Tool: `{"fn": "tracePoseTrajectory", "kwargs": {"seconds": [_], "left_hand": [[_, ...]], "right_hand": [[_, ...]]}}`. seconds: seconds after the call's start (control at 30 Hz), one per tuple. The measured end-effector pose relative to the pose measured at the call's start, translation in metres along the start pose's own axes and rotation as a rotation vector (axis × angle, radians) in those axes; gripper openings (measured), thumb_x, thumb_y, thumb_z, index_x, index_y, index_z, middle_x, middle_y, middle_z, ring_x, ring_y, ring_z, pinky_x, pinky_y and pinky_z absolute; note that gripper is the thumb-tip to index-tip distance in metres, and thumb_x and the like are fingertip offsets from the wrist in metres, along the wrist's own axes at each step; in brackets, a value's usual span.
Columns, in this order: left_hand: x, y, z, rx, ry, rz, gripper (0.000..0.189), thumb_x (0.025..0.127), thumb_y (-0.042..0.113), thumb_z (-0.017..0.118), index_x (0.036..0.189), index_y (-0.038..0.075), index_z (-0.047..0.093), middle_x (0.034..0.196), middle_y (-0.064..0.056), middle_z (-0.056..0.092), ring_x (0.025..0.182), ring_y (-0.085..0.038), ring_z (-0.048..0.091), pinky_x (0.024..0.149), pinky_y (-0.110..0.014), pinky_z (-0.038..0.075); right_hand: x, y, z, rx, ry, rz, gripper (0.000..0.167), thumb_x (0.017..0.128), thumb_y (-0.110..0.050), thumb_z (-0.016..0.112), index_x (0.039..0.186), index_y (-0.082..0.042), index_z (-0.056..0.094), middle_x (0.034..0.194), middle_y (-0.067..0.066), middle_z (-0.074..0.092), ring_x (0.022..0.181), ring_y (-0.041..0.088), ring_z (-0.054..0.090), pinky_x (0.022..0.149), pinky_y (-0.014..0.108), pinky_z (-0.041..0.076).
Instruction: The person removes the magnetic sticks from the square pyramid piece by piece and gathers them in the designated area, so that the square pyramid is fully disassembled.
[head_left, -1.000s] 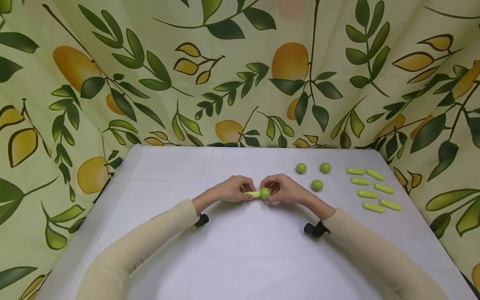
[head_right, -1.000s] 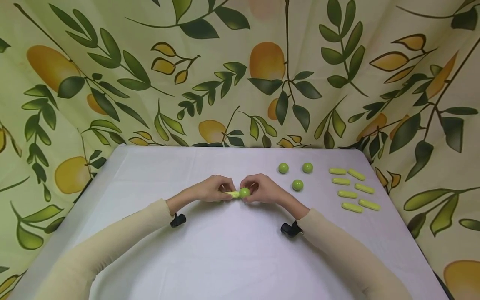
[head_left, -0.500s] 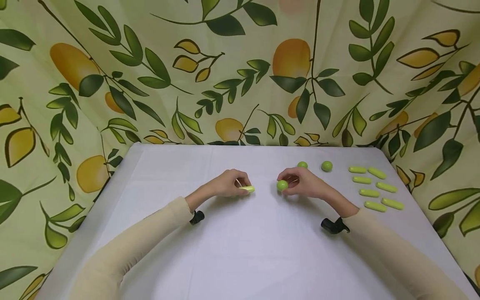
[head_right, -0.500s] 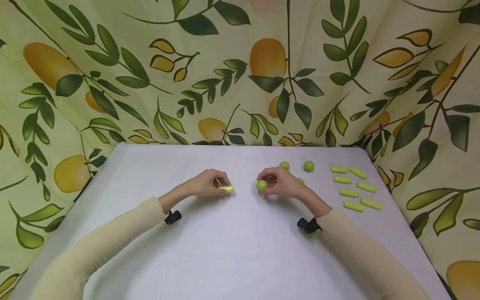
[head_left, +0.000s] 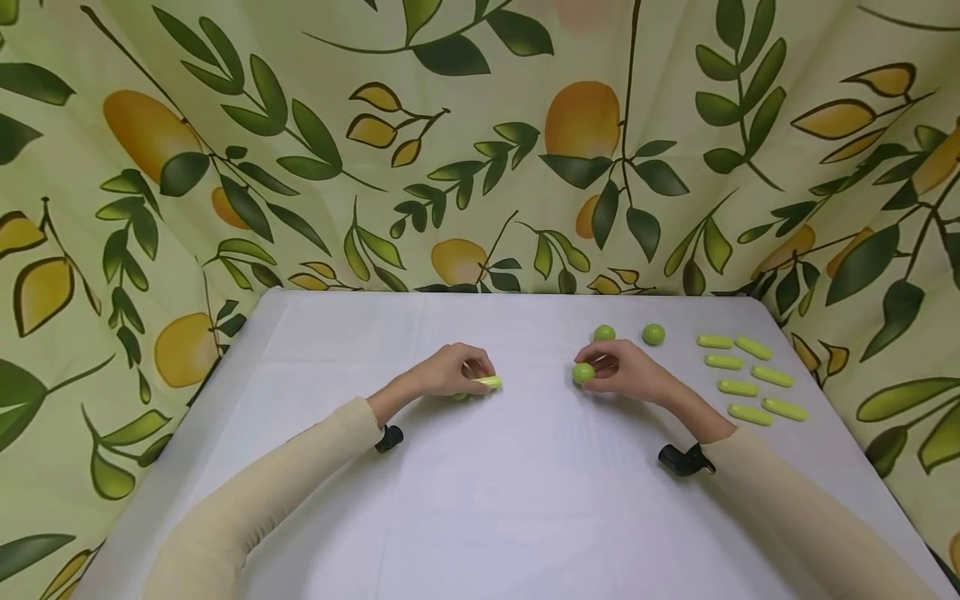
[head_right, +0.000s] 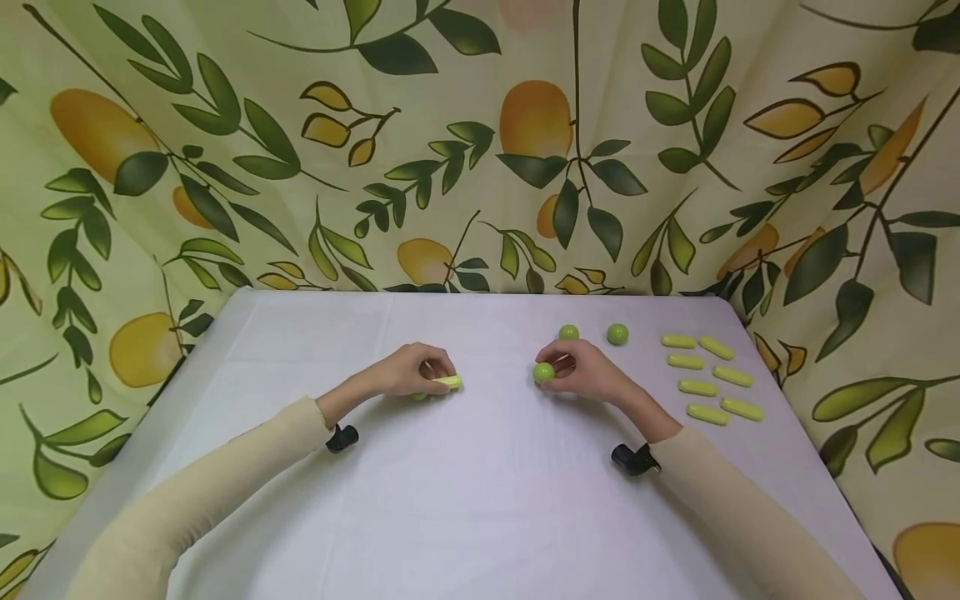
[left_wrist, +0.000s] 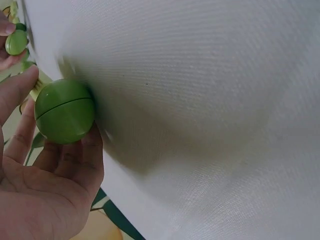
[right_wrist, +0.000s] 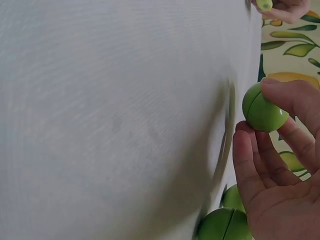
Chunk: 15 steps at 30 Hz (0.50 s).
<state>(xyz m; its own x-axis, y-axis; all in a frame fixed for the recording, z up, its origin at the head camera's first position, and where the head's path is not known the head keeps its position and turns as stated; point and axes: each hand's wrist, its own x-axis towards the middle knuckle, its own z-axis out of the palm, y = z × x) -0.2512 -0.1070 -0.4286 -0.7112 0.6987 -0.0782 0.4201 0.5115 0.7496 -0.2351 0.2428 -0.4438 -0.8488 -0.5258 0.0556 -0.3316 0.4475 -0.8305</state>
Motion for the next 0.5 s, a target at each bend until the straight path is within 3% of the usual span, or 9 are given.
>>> {"fn": "tracePoseTrajectory", "kwargs": {"seconds": [0.5], "left_hand": [[0.0015, -0.0010, 0.0029, 0.029, -0.009, -0.025, 0.016, 0.089, 0.005, 0.080, 0.103, 0.005, 0.072, 0.093, 0.000, 0.067, 0.086, -0.014, 0.061, 0.079, -0.025, 0.051]], "right_hand": [[-0.0081, 0.0022, -0.0047, -0.030, 0.009, 0.010, 0.035, 0.083, 0.003, 0.082, 0.116, 0.004, 0.069, 0.113, 0.016, 0.068, 0.098, 0.030, 0.067, 0.082, 0.030, 0.057]]}}
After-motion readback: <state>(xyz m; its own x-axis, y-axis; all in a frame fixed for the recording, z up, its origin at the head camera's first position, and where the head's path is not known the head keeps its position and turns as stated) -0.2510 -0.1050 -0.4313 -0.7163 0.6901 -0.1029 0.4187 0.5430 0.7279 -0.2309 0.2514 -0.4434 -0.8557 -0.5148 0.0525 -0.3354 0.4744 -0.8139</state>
